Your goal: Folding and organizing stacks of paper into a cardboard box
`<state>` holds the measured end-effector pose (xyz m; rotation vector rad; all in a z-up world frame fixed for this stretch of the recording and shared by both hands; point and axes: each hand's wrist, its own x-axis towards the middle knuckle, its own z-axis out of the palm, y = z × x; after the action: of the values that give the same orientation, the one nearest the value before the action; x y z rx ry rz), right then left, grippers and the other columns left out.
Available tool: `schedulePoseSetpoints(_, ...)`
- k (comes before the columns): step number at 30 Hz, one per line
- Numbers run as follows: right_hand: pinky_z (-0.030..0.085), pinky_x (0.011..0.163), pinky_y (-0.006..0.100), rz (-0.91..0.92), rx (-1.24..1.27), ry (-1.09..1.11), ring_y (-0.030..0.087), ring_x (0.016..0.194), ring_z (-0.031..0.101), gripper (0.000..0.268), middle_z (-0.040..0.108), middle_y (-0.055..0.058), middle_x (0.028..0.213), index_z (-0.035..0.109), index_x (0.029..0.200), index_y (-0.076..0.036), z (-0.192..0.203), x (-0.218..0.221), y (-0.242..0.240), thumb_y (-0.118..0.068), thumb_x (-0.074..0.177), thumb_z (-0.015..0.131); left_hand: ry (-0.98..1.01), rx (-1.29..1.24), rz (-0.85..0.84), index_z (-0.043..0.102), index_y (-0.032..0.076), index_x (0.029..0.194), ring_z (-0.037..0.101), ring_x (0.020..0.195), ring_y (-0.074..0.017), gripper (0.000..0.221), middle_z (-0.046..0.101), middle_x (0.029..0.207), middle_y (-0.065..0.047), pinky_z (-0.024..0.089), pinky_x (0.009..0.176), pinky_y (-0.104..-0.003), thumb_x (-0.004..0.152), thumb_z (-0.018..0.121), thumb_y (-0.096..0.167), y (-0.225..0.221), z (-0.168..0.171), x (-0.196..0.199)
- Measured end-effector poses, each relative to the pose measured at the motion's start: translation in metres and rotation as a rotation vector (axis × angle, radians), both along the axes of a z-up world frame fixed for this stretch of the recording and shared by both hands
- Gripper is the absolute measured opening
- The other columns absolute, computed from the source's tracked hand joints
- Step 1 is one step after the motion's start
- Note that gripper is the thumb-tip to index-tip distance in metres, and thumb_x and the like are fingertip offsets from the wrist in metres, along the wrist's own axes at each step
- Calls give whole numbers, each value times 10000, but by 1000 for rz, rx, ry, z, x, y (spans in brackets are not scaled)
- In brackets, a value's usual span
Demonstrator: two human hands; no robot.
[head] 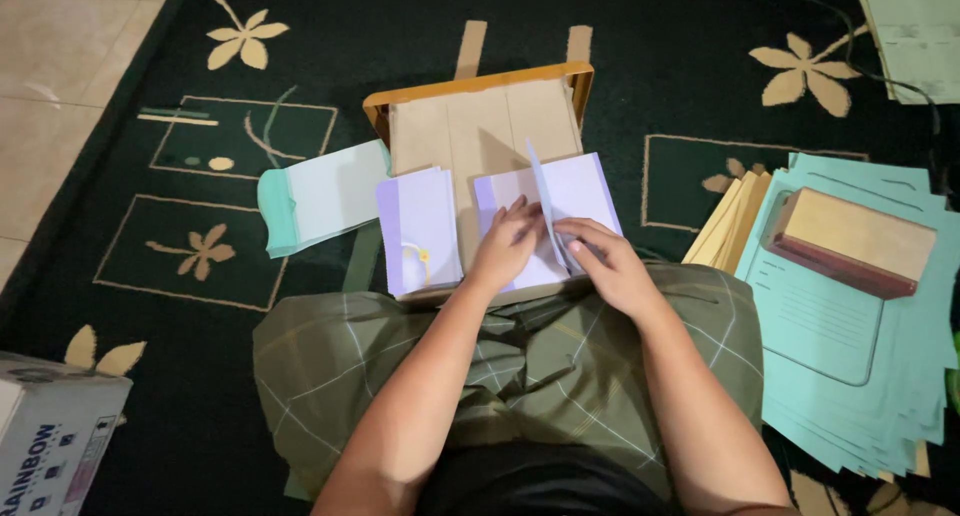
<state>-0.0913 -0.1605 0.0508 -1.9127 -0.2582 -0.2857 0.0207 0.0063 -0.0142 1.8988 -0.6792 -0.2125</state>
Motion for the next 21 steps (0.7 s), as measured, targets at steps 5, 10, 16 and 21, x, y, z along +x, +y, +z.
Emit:
schedulePoseSetpoints(5,459,1027,555,6,-12,0,416,1225,630,315,680,224,1272,692,1267,-5,-2,1,-1,-167,1047,533,122,-10,5,681,97,1324,324,1509,-390,572,532,1512,-167,165,1270,-547,1074,462,563,5,-6,4)
schedulePoseSetpoints(10,468,1020,535,4,-21,5,389,1214,642,310,688,203,1266,693,1267,-19,-5,0,1,-175,1047,541,146,-74,-16,733,49,1195,375,1499,-355,533,589,1440,-215,133,1287,-516,1038,565,530,8,-11,6)
schedulePoseSetpoints(16,328,1154,537,-568,-285,-571,426,1351,445,505,484,233,1431,548,1396,50,6,-17,4,-314,1082,391,295,-92,52,693,62,1317,322,1502,-380,509,574,1480,-135,200,1268,-514,1004,552,438,21,-27,15)
schedulePoseSetpoints(21,440,1079,583,-207,-438,-332,527,1259,557,405,609,341,1290,607,1278,136,-9,3,36,91,877,574,214,-369,119,161,-126,1587,93,1542,-427,830,144,1622,-405,57,1298,-544,807,445,-93,14,2,1)
